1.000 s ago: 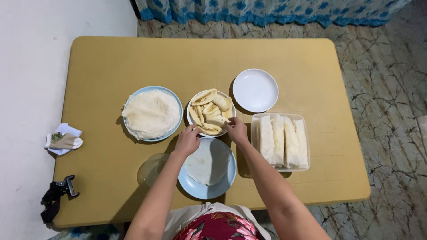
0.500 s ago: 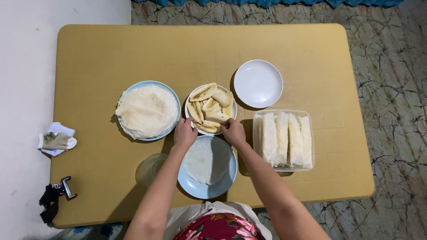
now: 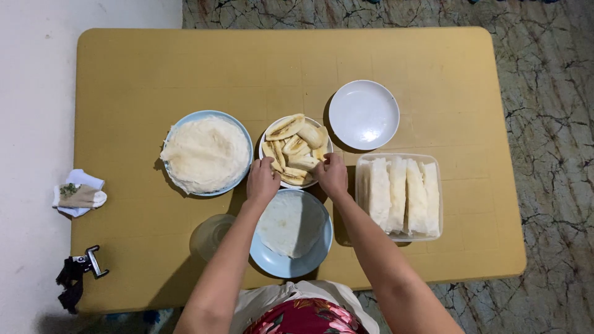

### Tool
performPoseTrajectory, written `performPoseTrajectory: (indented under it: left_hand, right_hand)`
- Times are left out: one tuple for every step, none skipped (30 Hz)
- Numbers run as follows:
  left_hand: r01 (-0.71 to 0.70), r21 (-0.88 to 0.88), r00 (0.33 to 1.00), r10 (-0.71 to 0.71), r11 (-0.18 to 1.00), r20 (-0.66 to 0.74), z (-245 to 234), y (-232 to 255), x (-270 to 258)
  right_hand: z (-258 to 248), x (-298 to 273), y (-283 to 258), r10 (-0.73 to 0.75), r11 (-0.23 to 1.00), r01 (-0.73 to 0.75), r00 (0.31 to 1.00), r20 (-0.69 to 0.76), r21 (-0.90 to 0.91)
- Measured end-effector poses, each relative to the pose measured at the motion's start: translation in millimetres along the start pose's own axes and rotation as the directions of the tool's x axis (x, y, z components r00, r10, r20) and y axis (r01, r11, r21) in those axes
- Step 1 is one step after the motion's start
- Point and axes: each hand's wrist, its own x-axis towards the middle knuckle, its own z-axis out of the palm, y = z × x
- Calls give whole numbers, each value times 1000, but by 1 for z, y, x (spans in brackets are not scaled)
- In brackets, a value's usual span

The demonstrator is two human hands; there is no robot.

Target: The person peels a wrapper from a stack, dips it into a bowl of water, and lays it on a plate. They then place a banana slice on the wrapper, fold it into a roll, and place it into a plastic container.

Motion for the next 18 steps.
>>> performPoseTrajectory:
  left_hand:
    - [1, 1, 1000, -1, 1000, 1, 1, 0, 1]
    - [-15, 3, 1000, 15, 1000, 0, 3, 0, 2]
    - [-32, 6, 999, 32, 999, -2, 5, 0, 4]
    - [-31, 6, 1000, 31, 1000, -1, 5, 1, 5]
    - [-32, -18, 999, 32, 999, 0, 5, 2, 6]
    - [-32, -40, 999, 32, 999, 0, 4, 3, 7]
    - [-32, -39, 999, 32, 999, -1, 2, 6, 8]
    - [-19, -69, 1000, 20, 997, 14, -1, 10, 9]
    - [-6, -100, 1000, 9, 995, 30, -3, 14, 11]
    - [-7, -100, 1000, 10, 995, 30, 1, 12, 14]
    - [-71, -67, 997, 71, 995, 0, 5, 10, 17]
    - [-134, -32, 991, 133, 990, -29, 9, 8, 20]
    - [-134, -32, 991, 133, 990, -29, 6, 17, 22]
    - [-67, -57, 993, 72, 996, 89, 2, 25, 25]
    - [3, -73, 978, 13, 997, 208, -1, 33, 28]
    - [1, -73, 978, 14, 997, 208, 6, 34, 32]
    - [1, -160, 974, 35, 987, 222, 13, 35, 36]
    - [3, -246, 970, 57, 969, 237, 21, 36, 39]
  right_hand:
    - [-1, 1, -2, 1, 1000, -1, 1000, 1, 0]
    - [-2, 2, -4, 9, 1000, -9, 1000, -5, 5]
    - [-3, 4, -6, 17, 1000, -17, 1000, -10, 10]
    - [-6, 6, -11, 18, 1000, -18, 1000, -10, 9]
    - [-10, 7, -16, 70, 997, -70, 998, 3, 7]
    - [-13, 9, -22, 121, 993, -121, 993, 17, 6]
    - [-15, 12, -23, 120, 993, -121, 993, 17, 6]
    - [-16, 15, -24, 113, 993, -113, 994, 0, -18]
    - [-18, 19, -25, 106, 993, -107, 994, -17, -42]
    - [-16, 25, -21, 106, 993, -106, 994, -18, -42]
    - [-13, 31, -17, 66, 997, -67, 997, -39, -37]
    - [-11, 36, -13, 26, 999, -28, 998, -60, -33]
    - [-7, 41, -9, 25, 999, -27, 998, -60, -33]
    - [-4, 48, -5, -20, 1000, 20, 995, -99, 0]
    - [0, 54, -1, -63, 997, 68, 988, -140, 31]
    - [1, 58, 0, -63, 997, 69, 988, -142, 31]
    - [2, 63, 0, -91, 995, 95, 981, -169, 15]
    - [3, 67, 2, -117, 993, 119, 974, -195, -3]
